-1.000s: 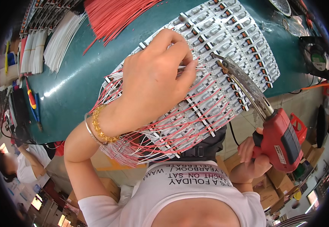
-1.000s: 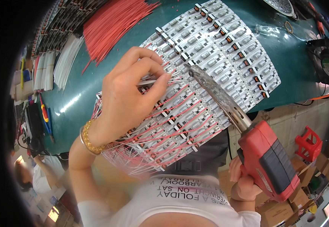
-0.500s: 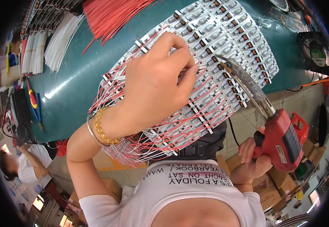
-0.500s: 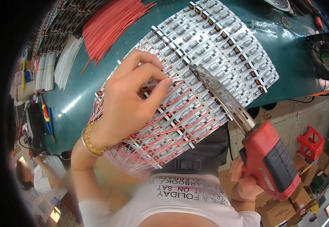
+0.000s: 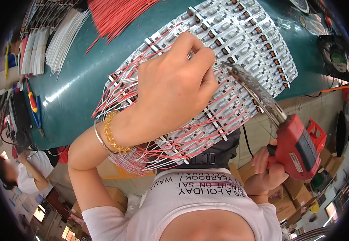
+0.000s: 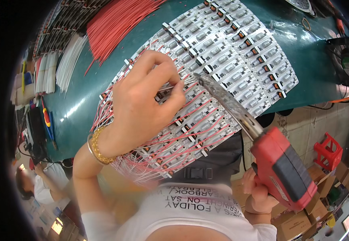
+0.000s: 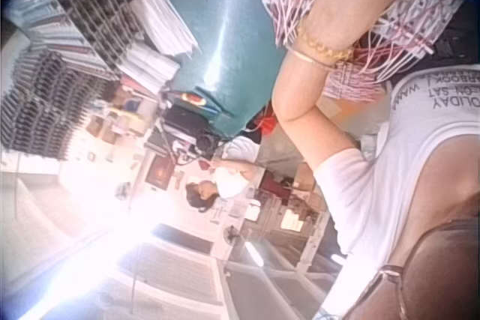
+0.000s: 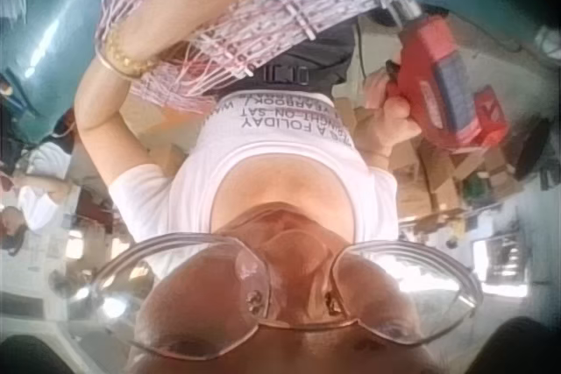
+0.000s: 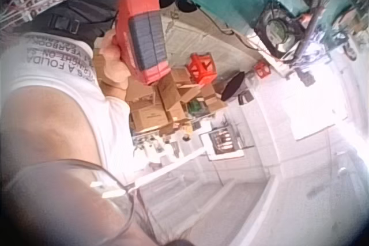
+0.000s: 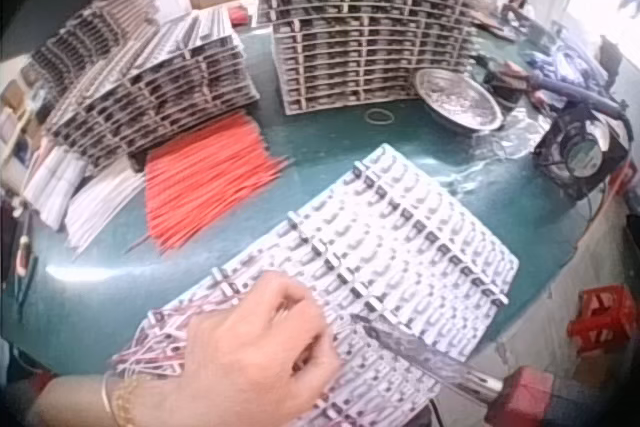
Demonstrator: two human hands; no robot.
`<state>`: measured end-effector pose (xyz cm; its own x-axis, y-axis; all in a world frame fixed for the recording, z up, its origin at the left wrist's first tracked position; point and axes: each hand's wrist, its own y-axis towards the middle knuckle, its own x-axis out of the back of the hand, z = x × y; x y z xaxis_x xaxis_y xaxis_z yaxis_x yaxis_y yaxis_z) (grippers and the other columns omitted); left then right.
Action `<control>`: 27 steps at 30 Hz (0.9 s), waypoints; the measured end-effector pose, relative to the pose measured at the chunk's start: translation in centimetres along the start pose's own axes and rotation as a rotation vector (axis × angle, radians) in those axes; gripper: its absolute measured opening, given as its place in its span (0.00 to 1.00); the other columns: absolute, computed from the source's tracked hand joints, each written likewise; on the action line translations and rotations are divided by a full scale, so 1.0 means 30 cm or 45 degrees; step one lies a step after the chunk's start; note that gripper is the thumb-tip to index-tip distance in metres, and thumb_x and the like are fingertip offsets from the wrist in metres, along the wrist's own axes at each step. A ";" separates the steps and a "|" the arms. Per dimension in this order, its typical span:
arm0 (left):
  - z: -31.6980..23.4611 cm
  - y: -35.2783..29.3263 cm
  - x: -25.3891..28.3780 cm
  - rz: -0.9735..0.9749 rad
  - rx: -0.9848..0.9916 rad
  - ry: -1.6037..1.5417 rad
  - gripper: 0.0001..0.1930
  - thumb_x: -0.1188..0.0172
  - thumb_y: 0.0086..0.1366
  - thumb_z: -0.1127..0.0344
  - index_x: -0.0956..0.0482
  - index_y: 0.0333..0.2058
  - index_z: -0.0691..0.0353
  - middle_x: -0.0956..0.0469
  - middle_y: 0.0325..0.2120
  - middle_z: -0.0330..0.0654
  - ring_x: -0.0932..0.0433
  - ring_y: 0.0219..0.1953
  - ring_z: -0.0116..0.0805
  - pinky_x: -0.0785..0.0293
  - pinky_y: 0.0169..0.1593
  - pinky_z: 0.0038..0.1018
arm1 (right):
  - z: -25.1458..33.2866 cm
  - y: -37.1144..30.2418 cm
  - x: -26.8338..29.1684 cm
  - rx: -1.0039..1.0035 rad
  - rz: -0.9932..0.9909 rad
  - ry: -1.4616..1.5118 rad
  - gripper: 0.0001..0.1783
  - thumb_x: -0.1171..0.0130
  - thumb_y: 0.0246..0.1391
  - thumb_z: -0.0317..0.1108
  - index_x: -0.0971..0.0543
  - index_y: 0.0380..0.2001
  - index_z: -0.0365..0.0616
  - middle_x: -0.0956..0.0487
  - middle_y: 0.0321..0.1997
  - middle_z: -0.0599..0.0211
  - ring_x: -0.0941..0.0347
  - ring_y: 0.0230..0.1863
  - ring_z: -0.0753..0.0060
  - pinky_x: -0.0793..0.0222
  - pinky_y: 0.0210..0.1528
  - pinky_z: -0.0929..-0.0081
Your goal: The person uses a soldering iron to attach red and white wires to a grid of electronic components on a workbench. They repeatedly pick up individual wires, position them on the component grid, and apply the soldering iron to secure the connections.
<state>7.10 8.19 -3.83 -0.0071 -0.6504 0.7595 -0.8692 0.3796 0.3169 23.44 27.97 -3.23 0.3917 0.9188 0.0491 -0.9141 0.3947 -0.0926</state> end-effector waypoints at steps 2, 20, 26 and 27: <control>-0.003 0.001 -0.001 0.010 0.004 -0.006 0.05 0.41 0.43 0.75 0.29 0.20 0.61 0.30 0.26 0.38 0.29 0.19 0.32 0.33 0.22 0.25 | 0.041 0.016 -0.024 -0.047 0.053 0.060 0.42 0.45 0.47 0.59 0.37 0.46 0.26 0.38 0.07 0.75 0.43 0.07 0.82 0.43 0.13 0.83; 0.028 0.015 0.049 0.173 -0.119 -0.247 0.04 0.40 0.48 0.77 0.24 0.25 0.65 0.28 0.30 0.40 0.28 0.24 0.28 0.33 0.23 0.22 | 0.018 0.023 0.010 0.038 0.111 0.097 0.44 0.46 0.47 0.60 0.39 0.48 0.24 0.38 0.07 0.76 0.43 0.07 0.82 0.44 0.13 0.84; 0.016 0.010 0.060 0.273 -0.141 -0.073 0.05 0.40 0.48 0.77 0.27 0.25 0.66 0.28 0.30 0.42 0.27 0.26 0.36 0.31 0.29 0.25 | 0.023 0.012 0.011 0.022 0.083 0.091 0.44 0.47 0.48 0.60 0.40 0.49 0.24 0.38 0.07 0.76 0.43 0.07 0.82 0.44 0.14 0.84; 0.015 0.010 0.058 0.271 -0.146 -0.064 0.05 0.40 0.48 0.77 0.27 0.25 0.66 0.28 0.30 0.42 0.27 0.27 0.36 0.31 0.29 0.25 | 0.024 0.013 0.012 0.012 0.097 0.094 0.44 0.48 0.48 0.61 0.40 0.49 0.24 0.38 0.07 0.76 0.43 0.07 0.82 0.44 0.14 0.84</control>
<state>6.62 6.89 -2.67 -0.2114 -0.5788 0.7876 -0.7835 0.5822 0.2175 23.16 28.45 -2.53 0.3274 0.9444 -0.0311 -0.9424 0.3240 -0.0835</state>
